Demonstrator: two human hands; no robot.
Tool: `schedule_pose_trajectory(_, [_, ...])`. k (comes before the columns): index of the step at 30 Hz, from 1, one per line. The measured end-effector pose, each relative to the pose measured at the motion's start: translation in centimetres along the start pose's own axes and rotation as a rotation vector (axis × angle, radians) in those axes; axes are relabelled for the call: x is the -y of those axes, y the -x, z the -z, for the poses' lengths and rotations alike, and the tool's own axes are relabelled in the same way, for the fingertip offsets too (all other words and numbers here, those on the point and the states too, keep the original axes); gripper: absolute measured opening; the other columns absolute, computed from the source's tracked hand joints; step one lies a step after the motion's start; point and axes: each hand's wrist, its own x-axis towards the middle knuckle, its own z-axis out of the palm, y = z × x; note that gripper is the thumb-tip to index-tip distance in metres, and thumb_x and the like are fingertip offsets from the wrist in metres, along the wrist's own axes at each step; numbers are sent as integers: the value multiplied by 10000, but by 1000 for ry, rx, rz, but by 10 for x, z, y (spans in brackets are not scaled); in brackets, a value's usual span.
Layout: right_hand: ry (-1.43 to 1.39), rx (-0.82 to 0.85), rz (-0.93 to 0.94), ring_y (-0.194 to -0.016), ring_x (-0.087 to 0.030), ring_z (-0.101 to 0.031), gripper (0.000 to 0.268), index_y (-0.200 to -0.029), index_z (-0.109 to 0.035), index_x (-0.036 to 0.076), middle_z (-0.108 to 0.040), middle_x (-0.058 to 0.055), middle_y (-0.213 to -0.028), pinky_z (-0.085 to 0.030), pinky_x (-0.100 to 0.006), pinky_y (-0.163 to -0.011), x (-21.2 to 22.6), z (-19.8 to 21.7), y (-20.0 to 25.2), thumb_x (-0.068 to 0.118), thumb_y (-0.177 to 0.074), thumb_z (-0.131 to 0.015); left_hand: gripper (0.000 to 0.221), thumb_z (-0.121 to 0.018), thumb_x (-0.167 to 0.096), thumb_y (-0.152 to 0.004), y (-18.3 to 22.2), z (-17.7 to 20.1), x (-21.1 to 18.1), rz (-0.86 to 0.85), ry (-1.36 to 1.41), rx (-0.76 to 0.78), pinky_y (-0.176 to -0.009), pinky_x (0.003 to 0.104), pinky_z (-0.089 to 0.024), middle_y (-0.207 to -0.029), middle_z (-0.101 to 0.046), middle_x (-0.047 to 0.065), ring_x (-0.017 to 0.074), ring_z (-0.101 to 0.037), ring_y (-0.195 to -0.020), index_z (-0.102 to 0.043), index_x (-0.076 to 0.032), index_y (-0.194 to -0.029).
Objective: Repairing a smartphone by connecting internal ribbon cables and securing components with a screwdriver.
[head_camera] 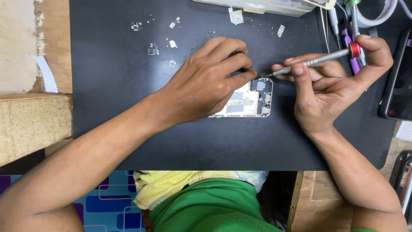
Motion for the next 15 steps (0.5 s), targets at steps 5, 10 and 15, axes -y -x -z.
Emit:
schedule_pose_trajectory(5, [15, -22, -13, -872, -488, -709, 624, -1442, -188, 217, -514, -340, -997, -696, -577, -922, 0, -1, 0, -225, -1185, -545, 249, -649, 179, -897, 0, 0, 0, 3, -5, 8, -881, 446, -482, -1062, -623, 110, 331, -552, -1091, -707, 30, -1088])
schedule_pose_trajectory(10, [30, -46, -21, -860, -483, -717, 613, -1422, -188, 209, -499, -346, -1104, -693, -546, -876, 0, -1, 0, -204, -1174, -567, 248, -643, 171, -912, 0, 0, 0, 7, 5, 19, -882, 455, -480, -1071, -625, 112, 336, -546, -1094, -706, 36, -1110])
schedule_pose_trajectory(15, [41, -40, 0, -862, -482, -726, 640, -1428, -188, 206, -502, -322, -1034, -698, -541, -874, -1, 0, 0, -237, -1168, -571, 212, -635, 158, -937, -1, 2, -2, 9, 10, 16, -881, 451, -473, -1068, -635, 116, 331, -548, -1088, -707, 39, -1097])
